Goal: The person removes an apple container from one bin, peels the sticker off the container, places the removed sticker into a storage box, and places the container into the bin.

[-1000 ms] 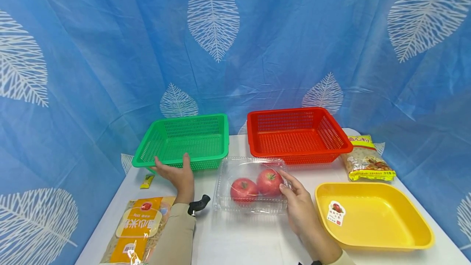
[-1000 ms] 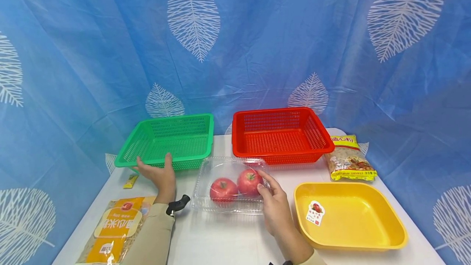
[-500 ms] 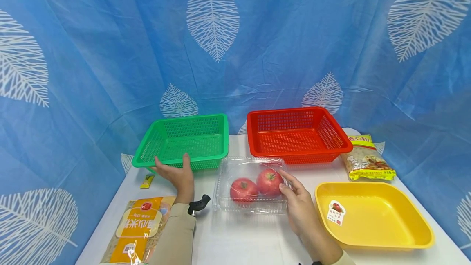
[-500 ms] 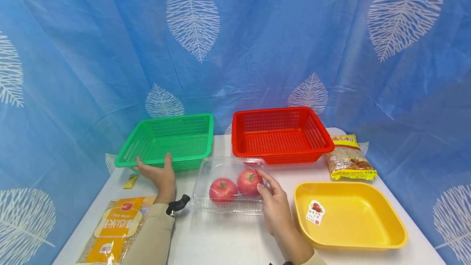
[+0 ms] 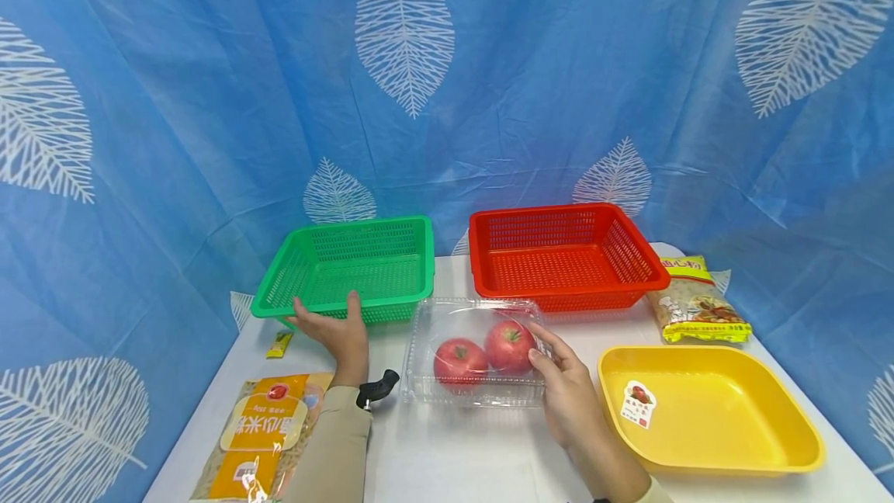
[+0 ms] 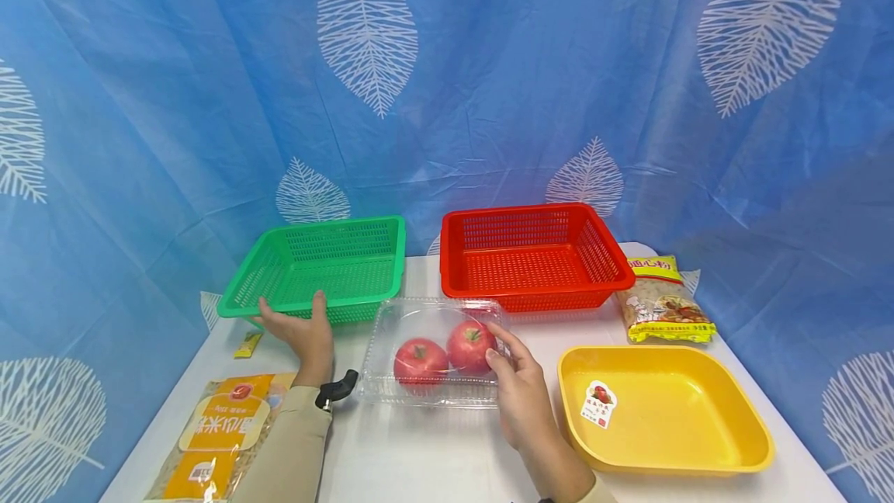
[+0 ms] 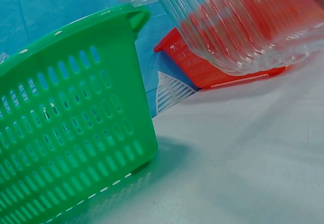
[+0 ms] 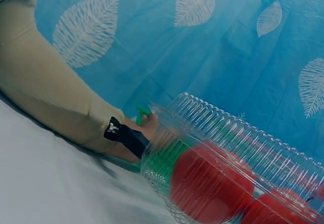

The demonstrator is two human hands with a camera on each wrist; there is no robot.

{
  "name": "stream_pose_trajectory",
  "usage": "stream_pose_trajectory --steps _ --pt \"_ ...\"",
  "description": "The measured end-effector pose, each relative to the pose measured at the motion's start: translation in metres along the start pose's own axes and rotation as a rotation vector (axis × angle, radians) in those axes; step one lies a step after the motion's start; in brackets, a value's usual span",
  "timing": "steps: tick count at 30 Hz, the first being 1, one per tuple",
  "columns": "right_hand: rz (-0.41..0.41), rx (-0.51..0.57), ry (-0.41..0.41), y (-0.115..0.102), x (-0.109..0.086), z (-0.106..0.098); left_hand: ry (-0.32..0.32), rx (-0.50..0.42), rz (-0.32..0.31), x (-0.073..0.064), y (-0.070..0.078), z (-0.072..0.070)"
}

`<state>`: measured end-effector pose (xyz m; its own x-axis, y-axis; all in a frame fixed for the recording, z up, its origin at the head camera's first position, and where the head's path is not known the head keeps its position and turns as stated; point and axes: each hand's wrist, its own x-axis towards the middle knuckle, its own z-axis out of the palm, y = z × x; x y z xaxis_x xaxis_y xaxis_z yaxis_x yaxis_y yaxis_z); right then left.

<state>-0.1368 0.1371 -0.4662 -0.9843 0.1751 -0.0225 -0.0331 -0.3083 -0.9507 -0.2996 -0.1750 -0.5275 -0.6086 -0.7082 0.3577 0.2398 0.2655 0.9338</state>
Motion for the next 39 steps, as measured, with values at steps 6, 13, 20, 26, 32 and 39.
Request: stream_pose_trajectory --steps 6,13,20,26,32,39 --pt "-0.019 -0.014 -0.015 -0.002 -0.003 0.000 -0.005 -0.006 0.001 0.000 0.001 0.000" --pt "-0.022 -0.016 -0.026 -0.006 -0.005 0.002 -0.007 -0.006 0.001 0.000 0.001 -0.001" --pt "-0.022 -0.024 -0.025 -0.008 -0.005 0.003 -0.010 0.003 -0.009 -0.001 0.004 -0.002" --pt "-0.030 -0.031 -0.034 -0.010 -0.005 0.003 -0.015 -0.004 -0.010 -0.001 0.004 -0.001" --pt "-0.029 -0.023 -0.037 -0.012 -0.004 0.004 -0.013 -0.009 -0.010 0.000 0.002 0.000" --pt "-0.051 0.026 -0.053 -0.013 -0.001 0.012 -0.011 0.001 -0.015 -0.001 0.003 -0.001"
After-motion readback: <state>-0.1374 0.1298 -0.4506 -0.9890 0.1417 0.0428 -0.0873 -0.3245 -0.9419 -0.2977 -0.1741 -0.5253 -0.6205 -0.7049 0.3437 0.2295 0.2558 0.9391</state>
